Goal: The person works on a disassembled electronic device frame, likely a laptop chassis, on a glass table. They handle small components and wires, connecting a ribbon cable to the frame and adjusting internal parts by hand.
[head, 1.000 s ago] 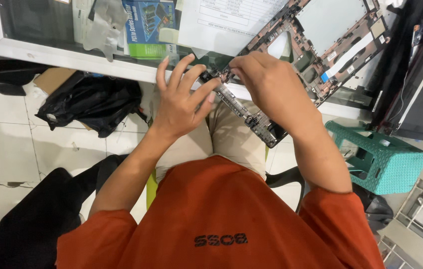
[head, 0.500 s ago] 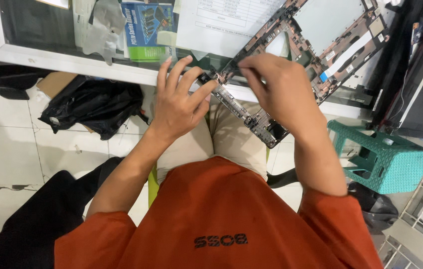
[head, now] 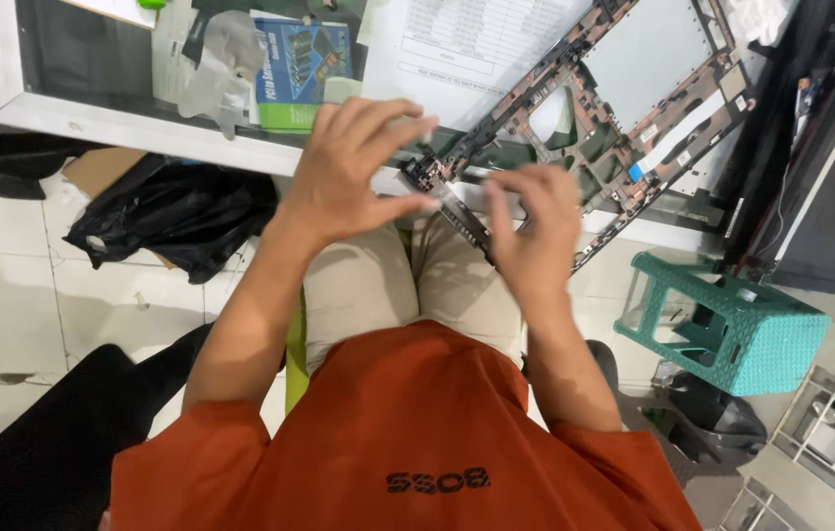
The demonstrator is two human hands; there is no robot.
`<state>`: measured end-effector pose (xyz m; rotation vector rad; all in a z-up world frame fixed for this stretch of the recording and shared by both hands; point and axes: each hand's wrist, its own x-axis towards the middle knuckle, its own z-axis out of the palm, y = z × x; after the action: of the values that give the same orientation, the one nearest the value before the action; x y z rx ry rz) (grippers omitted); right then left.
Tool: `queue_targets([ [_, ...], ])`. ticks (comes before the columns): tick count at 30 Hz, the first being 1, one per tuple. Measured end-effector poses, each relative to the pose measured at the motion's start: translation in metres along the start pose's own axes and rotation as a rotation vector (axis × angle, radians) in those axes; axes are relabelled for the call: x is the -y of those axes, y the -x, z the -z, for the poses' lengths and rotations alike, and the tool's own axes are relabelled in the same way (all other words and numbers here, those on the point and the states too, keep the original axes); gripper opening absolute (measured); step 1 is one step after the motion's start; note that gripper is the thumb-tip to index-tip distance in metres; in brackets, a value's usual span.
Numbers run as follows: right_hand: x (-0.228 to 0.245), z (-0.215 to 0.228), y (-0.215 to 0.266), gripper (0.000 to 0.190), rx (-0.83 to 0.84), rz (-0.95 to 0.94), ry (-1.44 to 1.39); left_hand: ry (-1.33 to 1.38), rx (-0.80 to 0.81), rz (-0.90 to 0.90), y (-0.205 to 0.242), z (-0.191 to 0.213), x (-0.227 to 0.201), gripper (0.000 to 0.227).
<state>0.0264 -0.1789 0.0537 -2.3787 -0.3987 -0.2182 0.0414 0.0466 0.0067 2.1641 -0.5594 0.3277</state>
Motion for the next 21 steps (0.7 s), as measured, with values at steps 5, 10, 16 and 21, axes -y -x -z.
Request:
queue_targets([
  [5,0.024,-0.026,-0.006,0.007,0.008,0.005,-0.033,-0.07,0.06,-0.049,0.006,0.006,0.002,0.055],
  [10,0.021,-0.036,-0.007,0.004,0.028,0.04,0.041,-0.041,0.021,-0.056,0.007,0.002,0.006,0.043],
  [16,0.029,-0.036,-0.013,0.003,0.057,0.079,0.114,-0.041,-0.016,-0.076,0.008,0.0,0.01,0.04],
  [21,0.031,-0.036,-0.017,0.005,0.084,0.13,0.206,-0.029,0.01,-0.053,0.006,0.003,0.008,0.043],
])
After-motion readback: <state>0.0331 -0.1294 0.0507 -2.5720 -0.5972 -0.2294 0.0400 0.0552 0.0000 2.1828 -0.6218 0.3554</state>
